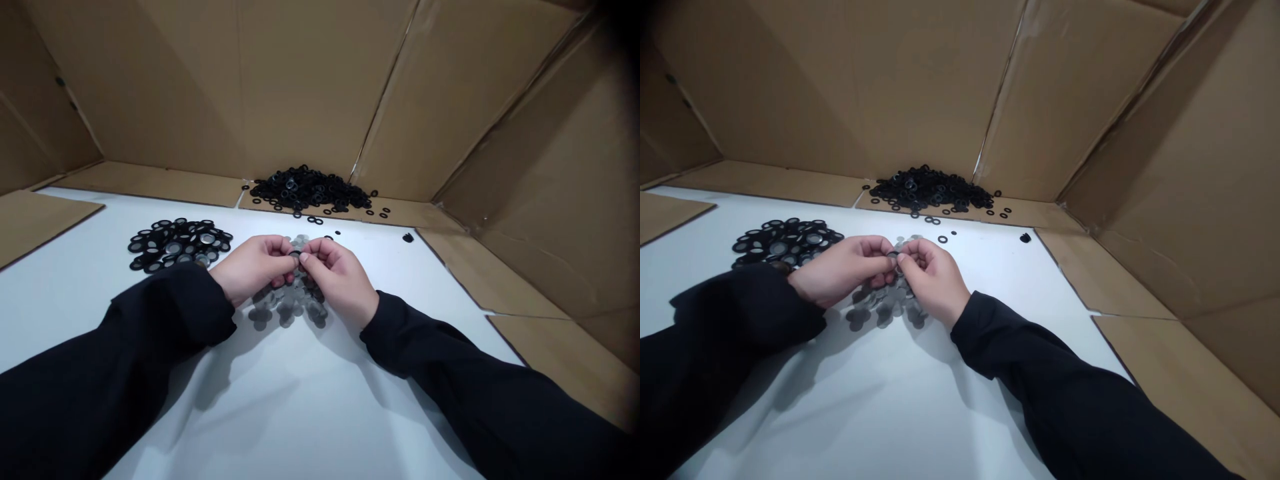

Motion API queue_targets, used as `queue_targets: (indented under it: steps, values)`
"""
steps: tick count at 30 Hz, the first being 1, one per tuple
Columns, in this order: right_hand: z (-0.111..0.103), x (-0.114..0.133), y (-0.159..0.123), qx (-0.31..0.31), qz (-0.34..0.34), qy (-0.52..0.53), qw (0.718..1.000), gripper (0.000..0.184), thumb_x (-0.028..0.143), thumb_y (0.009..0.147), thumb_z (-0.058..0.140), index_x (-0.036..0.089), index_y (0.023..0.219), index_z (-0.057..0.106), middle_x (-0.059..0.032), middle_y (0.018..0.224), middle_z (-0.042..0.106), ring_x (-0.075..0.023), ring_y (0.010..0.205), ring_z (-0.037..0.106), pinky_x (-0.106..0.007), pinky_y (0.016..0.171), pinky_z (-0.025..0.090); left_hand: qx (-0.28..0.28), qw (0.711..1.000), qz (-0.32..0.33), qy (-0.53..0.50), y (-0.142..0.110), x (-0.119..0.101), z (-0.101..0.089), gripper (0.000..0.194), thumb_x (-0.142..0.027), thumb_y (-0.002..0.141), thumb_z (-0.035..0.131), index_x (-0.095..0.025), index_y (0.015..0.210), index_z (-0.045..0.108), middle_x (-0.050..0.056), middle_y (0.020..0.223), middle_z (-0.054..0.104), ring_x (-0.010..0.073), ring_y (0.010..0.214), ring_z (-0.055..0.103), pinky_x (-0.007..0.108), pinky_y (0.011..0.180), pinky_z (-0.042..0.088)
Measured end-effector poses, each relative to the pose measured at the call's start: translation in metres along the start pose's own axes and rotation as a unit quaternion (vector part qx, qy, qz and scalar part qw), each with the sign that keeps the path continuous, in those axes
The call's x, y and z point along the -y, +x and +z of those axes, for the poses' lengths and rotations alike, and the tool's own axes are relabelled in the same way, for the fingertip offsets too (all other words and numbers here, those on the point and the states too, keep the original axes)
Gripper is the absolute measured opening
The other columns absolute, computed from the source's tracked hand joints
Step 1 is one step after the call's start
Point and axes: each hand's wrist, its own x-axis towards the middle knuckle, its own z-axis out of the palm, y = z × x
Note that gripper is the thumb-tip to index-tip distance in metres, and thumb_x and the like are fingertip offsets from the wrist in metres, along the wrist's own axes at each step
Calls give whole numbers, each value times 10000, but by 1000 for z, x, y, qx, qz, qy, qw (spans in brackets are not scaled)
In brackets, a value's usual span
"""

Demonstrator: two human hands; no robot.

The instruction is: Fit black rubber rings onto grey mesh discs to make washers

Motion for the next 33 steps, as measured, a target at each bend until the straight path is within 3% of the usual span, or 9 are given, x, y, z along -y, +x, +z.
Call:
queue_targets:
  steps: [6, 12, 16, 26, 33]
  values:
    - [1, 0, 0, 11, 8, 33, 999, 158, 321, 813, 623, 178, 847, 568, 27, 685, 568, -98, 591, 524, -237, 556, 415, 17, 999, -34, -32, 1, -3, -3, 82, -137, 758, 617, -144, 723, 544, 6, 600, 574, 74, 498, 470, 199, 494, 360]
    - [2, 3, 3, 22, 35, 89, 995, 171, 330, 806, 639, 181, 825, 558, 6, 660, 628, -110, 601, 578, -234, 543, 420, 6, 995, 56, -78, 3, 3, 0, 129, -239, 799, 636, -144, 761, 558, 9, 669, 605, 71, 555, 478, 189, 530, 374]
    - [2, 0, 2, 14, 18, 83, 996, 170, 312, 794, 659, 179, 852, 570, 22, 699, 598, -97, 618, 564, -231, 572, 430, -20, 997, 62, -34, 2, 2, 0, 102, -218, 783, 638, -147, 767, 567, -30, 619, 551, 67, 546, 462, 184, 528, 364]
    - [1, -3, 1, 4, -12, 27, 1000, 161, 325, 823, 624, 174, 846, 576, 32, 694, 549, -89, 602, 494, -230, 553, 383, -3, 992, 17, 126, 0, -9, -5, 66, -200, 752, 606, -153, 713, 582, -12, 593, 568, 94, 531, 487, 212, 508, 365]
    - [2, 4, 2, 26, 53, 95, 994, 214, 367, 799, 650, 176, 831, 560, 4, 640, 642, -92, 537, 535, -223, 513, 389, -28, 997, 68, 13, 0, -4, 3, 144, -267, 810, 602, -150, 736, 567, -18, 624, 582, 77, 554, 480, 192, 530, 384]
